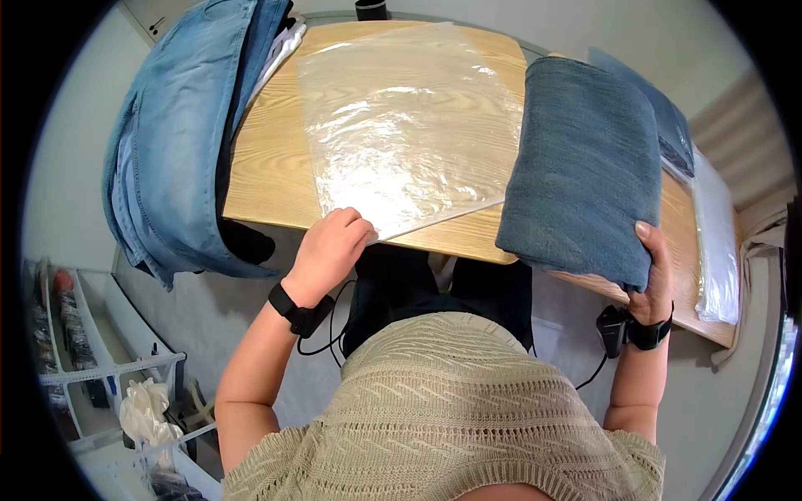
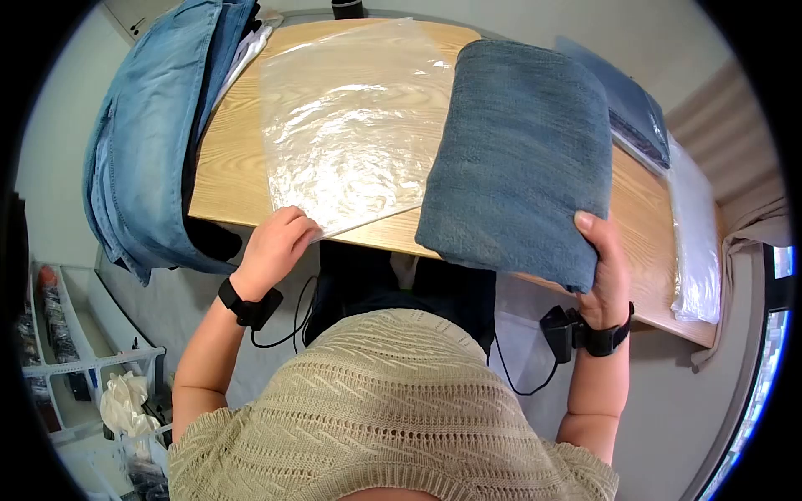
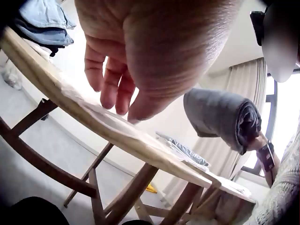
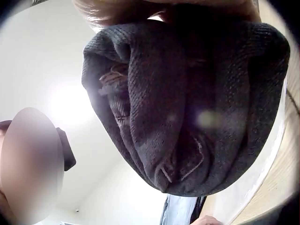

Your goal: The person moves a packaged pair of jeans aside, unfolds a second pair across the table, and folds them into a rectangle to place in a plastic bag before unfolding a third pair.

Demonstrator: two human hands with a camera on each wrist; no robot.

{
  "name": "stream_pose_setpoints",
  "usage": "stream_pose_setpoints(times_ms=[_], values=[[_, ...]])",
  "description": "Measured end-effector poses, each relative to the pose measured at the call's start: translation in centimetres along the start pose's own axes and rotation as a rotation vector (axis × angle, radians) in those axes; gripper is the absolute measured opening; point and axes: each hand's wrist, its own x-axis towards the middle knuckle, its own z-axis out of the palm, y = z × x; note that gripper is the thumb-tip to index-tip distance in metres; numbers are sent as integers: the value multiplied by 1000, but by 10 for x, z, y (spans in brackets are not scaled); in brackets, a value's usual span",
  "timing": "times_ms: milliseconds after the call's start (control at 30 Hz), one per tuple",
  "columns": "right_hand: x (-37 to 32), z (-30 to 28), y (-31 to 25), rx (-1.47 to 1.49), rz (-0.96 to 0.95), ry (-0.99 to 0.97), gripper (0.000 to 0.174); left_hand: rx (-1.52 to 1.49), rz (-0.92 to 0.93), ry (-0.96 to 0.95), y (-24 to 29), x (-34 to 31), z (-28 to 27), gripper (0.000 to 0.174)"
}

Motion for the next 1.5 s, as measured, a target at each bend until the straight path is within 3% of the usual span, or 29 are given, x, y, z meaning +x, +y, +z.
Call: stream_pose_setpoints(times_ms=[200,500,700,767,867,1000,1067,1167,1267,1367,1433,1500], values=[[-14,-14,-6,-34,-51,27,62,29,62,5,10,8,-6,24],[-18,-1,-12,-68,-31,-33,61,-11,-46,-76,1,10,-4,29],[-19,13,-10,-135,-100,-50,64,33,147,-46,-4,20,-6,44],[-18,13,-10,-142,-89,-74,65,35,59,-135,4,26,-10,54],[-20,13,-11,-142,-94,-65,64,235,140,-295,15,40,-22,59],[-28,-2,-13,-176,-80,-30,63,376,329,-229,18,50,-12,59],[-36,-9,-12,-158,-83,61,63,420,386,-376,21,55,-9,57],[-45,-27,-13,-139,-88,58,65,450,470,-358,18,68,4,47],[-55,-47,-13,-160,-95,86,72,493,468,-485,20,83,18,47],[-63,-51,-15,-169,-118,128,73,399,445,-353,33,91,19,54],[-66,-55,-16,-154,-146,153,69,439,434,-377,44,98,16,57],[-68,-65,-14,-146,-111,140,77,487,420,-400,46,102,19,60]])
